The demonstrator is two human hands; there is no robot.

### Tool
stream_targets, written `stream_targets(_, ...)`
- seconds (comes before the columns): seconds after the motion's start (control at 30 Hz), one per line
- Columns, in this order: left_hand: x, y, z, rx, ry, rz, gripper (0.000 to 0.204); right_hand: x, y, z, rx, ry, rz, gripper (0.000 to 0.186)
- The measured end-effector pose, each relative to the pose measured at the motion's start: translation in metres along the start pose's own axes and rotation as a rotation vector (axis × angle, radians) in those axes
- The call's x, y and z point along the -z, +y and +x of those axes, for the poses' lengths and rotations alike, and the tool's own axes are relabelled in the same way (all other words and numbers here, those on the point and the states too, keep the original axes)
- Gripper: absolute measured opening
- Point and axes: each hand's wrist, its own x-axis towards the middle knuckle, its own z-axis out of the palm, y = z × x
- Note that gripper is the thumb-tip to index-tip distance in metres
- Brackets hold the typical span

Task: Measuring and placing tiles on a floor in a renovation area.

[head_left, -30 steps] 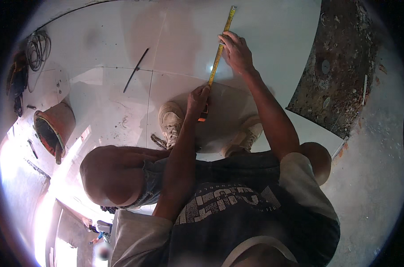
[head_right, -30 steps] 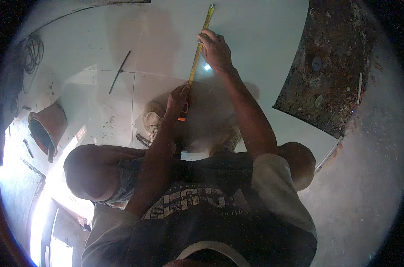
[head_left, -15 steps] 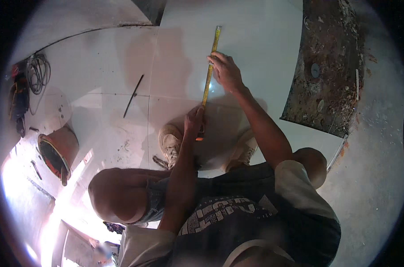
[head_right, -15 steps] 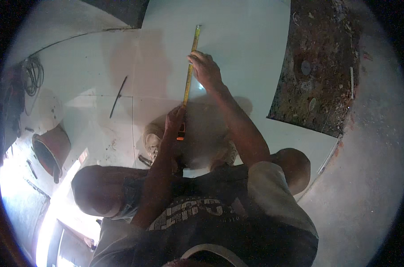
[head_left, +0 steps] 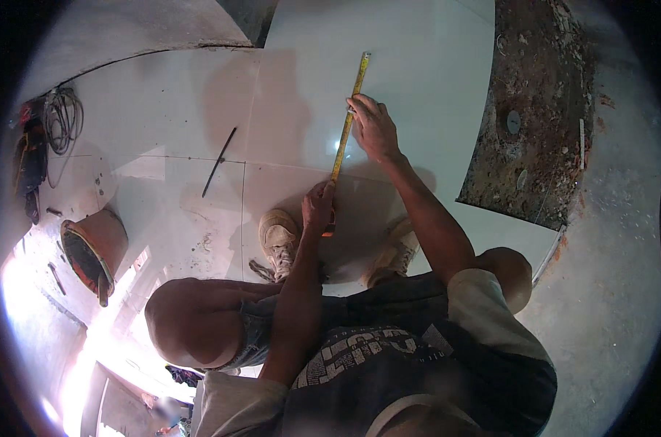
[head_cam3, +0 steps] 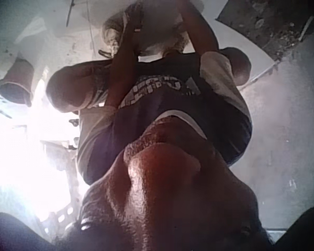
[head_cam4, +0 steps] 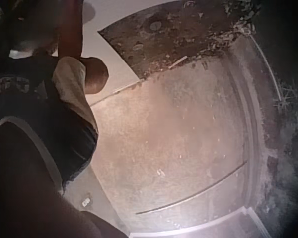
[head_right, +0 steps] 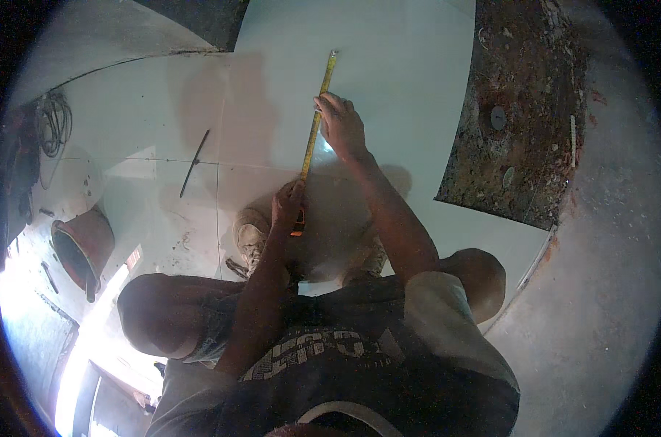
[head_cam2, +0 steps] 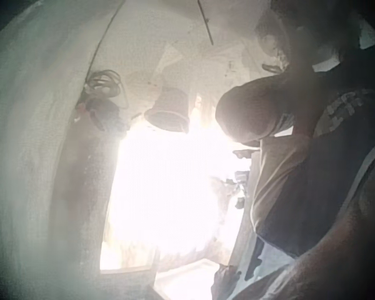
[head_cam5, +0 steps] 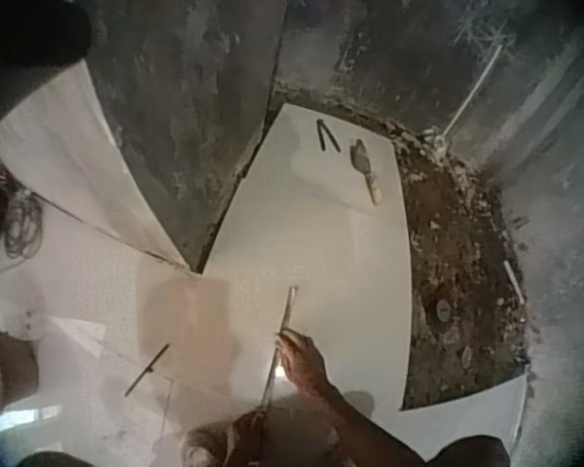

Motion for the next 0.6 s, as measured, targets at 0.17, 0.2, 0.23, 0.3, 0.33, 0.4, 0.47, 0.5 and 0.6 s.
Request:
stream_targets(0.17,0.000,0.000,-0.002,0.102,0.000,-0.048,0.039,0.000,0.001,0.001,0.017,0.000,-0.002,0.038)
stream_targets(0.2,0.000,0.000,-0.003,0.089,0.010,-0.033,0.039,0.000,0.001,0.002,0.035,-0.011,0.000,0.038)
stream_targets(0.23,0.001,0.000,-0.004,0.106,-0.003,-0.012,0.039,0.000,0.000,0.003,0.004,-0.063,-0.015,0.038)
stream_targets(0.3,0.003,0.001,-0.005,0.094,0.028,0.007,0.039,-0.002,-0.002,0.006,0.073,-0.016,-0.001,0.038)
stream_targets(0.33,0.005,0.001,-0.006,0.126,0.019,0.028,0.038,-0.003,-0.003,0.007,0.054,-0.063,-0.020,0.038)
stream_targets(0.4,0.006,0.003,-0.007,0.128,0.022,-0.027,0.038,-0.005,-0.005,0.010,0.090,-0.010,0.003,0.039)
stream_targets(0.47,0.008,0.004,-0.008,0.147,0.010,-0.082,0.038,-0.006,-0.007,0.010,0.084,-0.010,0.014,0.039)
stream_targets(0.5,0.008,0.005,-0.008,0.091,0.027,-0.028,0.038,-0.006,-0.007,0.010,0.079,-0.017,0.007,0.039)
stream_targets(0.6,0.007,0.007,-0.007,0.068,0.055,0.034,0.038,-0.006,-0.007,0.009,0.075,-0.013,-0.006,0.040)
